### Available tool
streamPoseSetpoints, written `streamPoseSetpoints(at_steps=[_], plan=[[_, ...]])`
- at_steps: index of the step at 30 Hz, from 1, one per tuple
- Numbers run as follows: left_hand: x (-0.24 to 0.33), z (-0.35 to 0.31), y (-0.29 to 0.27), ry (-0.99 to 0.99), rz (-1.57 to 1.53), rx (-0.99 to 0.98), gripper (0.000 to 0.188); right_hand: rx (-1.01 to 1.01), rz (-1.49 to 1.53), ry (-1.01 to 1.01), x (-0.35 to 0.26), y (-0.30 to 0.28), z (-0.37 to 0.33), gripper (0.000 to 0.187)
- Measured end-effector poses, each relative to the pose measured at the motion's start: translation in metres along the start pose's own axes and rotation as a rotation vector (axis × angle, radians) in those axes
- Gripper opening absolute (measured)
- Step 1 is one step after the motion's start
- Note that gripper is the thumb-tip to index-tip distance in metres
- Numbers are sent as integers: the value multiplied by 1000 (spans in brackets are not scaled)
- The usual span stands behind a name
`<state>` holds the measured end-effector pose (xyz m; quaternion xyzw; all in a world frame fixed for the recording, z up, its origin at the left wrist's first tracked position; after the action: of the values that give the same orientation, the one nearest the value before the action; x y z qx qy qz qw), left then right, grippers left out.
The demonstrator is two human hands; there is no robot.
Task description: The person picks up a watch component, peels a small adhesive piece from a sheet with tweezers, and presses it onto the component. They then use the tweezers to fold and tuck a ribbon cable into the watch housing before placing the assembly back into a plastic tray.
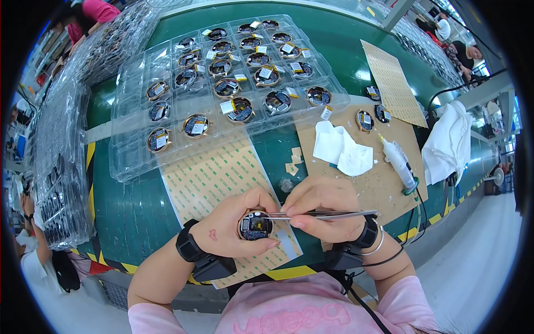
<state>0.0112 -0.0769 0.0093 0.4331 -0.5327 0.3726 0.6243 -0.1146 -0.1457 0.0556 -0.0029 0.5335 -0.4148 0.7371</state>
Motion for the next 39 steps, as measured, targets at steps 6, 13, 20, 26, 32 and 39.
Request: streamPoseSetpoints(at_steps=[6,13,20,26,32,39], plan=[[1,1,-1,-2,-49,28,38,-15,-203,-191,-21,5,-2,17],[7,6,0,60,35,25,41,-14,-295,-250,-24,13,-7,19],[0,3,-3,14,3,57,38,-21,-400,-295,-29,15,-10,20],[-1,2,-2,-2,-48,87,37,24,-445,-326,-31,14,-11,22],[5,3,-2,78,61,42,40,-1,-432,-333,-31,15,-11,22],[6,3,-2,86,71,55,40,-8,-441,-343,-32,14,-11,21]])
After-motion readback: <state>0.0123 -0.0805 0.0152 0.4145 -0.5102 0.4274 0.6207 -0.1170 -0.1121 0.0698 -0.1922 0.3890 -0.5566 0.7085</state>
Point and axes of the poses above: each hand's wrist, its own z-axis towards the middle knuckle, its own y-axis out of the palm, x = y × z, the point moved 7 cm from there along z, towards the middle knuckle, and after that the axes turned 13 degrees about -z, right-handed, at the moved point
